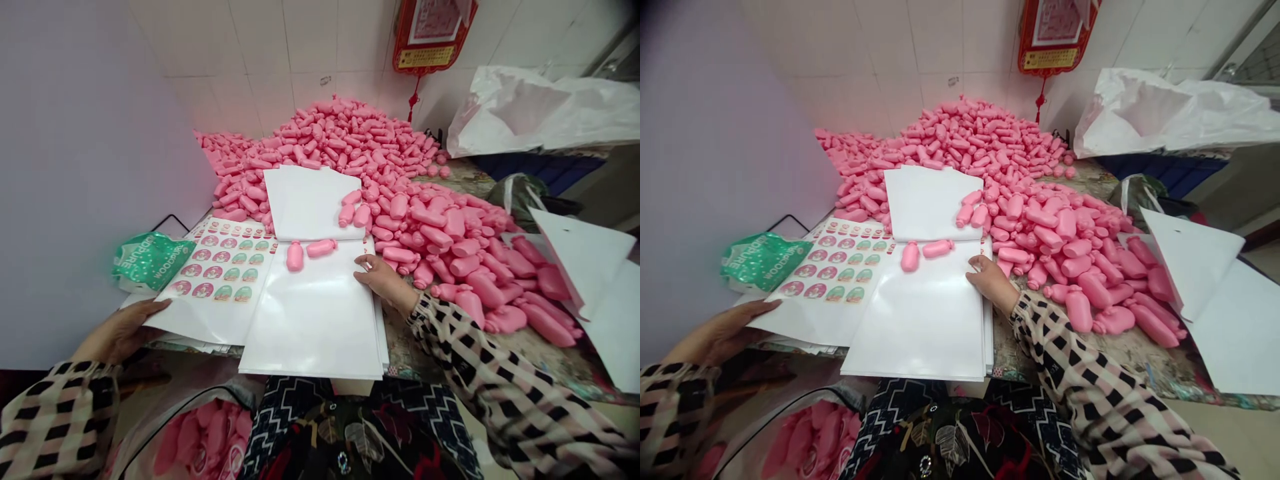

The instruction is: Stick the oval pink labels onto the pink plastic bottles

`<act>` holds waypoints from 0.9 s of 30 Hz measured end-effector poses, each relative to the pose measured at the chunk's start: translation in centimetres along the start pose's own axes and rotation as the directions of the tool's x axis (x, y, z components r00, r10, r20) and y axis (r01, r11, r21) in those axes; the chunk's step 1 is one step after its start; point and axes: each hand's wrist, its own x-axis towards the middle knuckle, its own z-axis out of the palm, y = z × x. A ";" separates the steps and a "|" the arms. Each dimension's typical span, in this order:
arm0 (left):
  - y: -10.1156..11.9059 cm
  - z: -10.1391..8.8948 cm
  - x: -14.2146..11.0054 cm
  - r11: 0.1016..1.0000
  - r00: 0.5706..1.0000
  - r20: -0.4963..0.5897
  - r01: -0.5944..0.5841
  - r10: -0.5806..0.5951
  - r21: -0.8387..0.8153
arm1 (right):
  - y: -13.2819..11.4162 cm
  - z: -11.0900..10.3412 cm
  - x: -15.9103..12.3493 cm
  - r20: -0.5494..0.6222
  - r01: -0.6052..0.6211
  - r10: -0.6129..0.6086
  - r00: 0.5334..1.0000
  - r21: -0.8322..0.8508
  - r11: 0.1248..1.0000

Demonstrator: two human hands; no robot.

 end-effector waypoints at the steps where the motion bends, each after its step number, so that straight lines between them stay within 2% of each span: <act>1: -0.3 -0.1 -0.1 0.999 0.999 0.033 -0.003 0.002 0.041 | 0.0 -0.2 -0.2 -0.004 0.019 -0.019 1.000 -0.087 0.996; 3: -0.7 -0.7 -0.4 0.993 0.998 0.063 -0.017 0.010 0.115 | 0.0 -0.6 -0.9 -0.002 0.052 -0.054 0.999 -0.255 0.966; 5: -0.9 -1.3 -0.7 0.955 0.995 0.049 -0.099 0.089 0.278 | -0.5 -1.0 -1.8 0.016 0.096 -0.099 0.995 -0.441 0.892; 6: -1.0 -1.5 -1.0 0.888 0.984 0.048 -0.177 0.173 0.424 | -0.8 -1.1 -2.2 0.029 0.120 -0.124 0.992 -0.528 0.840; 7: -1.0 -1.7 -1.4 0.769 0.959 0.054 -0.258 0.280 0.586 | -1.3 -1.2 -2.5 0.045 0.146 -0.150 0.988 -0.604 0.784; 9: -1.1 -1.3 -2.3 0.445 0.855 0.101 -0.361 0.508 0.820 | -2.5 -1.0 -2.7 0.081 0.201 -0.204 0.976 -0.705 0.680; 10: -1.1 -0.8 -2.9 0.332 0.789 0.126 -0.390 0.601 0.859 | -3.2 -0.8 -2.4 0.101 0.230 -0.231 0.968 -0.729 0.645; 11: -1.2 -0.2 -3.6 0.299 0.729 0.137 -0.434 0.670 0.850 | -4.0 -0.6 -2.0 0.124 0.261 -0.257 0.959 -0.745 0.614; 13: -1.4 1.6 -5.1 0.314 0.628 0.218 -0.623 0.747 0.717 | -5.6 0.3 -0.6 0.182 0.328 -0.303 0.935 -0.767 0.551; 15: -1.8 3.4 -6.9 0.325 0.538 0.360 -0.799 0.762 0.505 | -6.9 1.3 1.0 0.246 0.392 -0.335 0.910 -0.776 0.495; 16: -2.1 4.2 -7.8 0.328 0.505 0.421 -0.843 0.753 0.425 | -7.3 1.7 1.7 0.279 0.421 -0.344 0.897 -0.776 0.469; 17: -2.5 4.9 -8.8 0.341 0.499 0.458 -0.857 0.736 0.386 | -7.7 2.2 2.3 0.311 0.448 -0.348 0.884 -0.775 0.446; 18: -3.0 5.4 -9.7 0.378 0.524 0.468 -0.847 0.711 0.375 | -7.9 2.5 2.8 0.343 0.473 -0.349 0.872 -0.772 0.424; 21: -4.6 6.2 -11.8 0.559 0.669 0.431 -0.743 0.606 0.368 | -8.1 3.1 3.5 0.414 0.528 -0.346 0.842 -0.761 0.376; 23: -5.5 6.6 -12.4 0.668 0.735 0.395 -0.672 0.551 0.319 | -8.3 3.4 3.6 0.445 0.555 -0.352 0.824 -0.759 0.340; 25: -6.1 7.1 -12.5 0.732 0.762 0.366 -0.634 0.534 0.251 | -8.9 3.8 3.6 0.484 0.584 -0.351 0.802 -0.758 0.290; 27: -6.2 7.6 -12.4 0.750 0.762 0.347 -0.630 0.548 0.200 | -9.9 4.5 3.7 0.525 0.611 -0.337 0.782 -0.751 0.248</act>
